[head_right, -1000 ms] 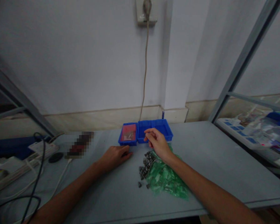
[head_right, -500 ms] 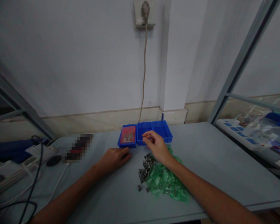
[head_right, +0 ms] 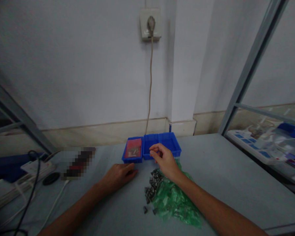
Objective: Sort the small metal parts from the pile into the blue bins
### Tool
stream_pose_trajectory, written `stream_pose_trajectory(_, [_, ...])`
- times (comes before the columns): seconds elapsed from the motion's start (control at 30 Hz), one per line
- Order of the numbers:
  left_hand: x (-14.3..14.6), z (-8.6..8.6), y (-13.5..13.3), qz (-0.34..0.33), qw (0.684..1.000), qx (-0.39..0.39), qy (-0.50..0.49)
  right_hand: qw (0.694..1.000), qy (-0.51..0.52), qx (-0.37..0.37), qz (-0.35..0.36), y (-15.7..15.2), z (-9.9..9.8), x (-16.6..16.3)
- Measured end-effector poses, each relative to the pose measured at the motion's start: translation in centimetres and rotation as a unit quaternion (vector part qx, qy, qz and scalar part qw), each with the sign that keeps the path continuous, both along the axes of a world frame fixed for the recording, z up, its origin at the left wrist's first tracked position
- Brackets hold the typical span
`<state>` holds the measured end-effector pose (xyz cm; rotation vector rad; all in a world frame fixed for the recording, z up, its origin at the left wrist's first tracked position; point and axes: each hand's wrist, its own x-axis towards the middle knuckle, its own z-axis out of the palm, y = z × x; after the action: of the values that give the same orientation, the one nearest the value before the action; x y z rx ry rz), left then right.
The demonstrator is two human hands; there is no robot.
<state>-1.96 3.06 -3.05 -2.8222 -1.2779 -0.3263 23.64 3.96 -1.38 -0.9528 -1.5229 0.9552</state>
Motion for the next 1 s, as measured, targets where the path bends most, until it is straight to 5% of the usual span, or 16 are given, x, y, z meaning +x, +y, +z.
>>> stream_pose_trajectory(0.53, [-0.1,-0.3,0.1,-0.004,1.0,0.003,-0.009,0.995,-0.063,0.064,-0.037,-0.3,0.4,0.1])
stream_pose_trajectory(1.0, [-0.1,-0.3,0.0,-0.005,1.0,0.003,-0.008,0.974,0.133,-0.144,0.109,-0.3,0.7,0.0])
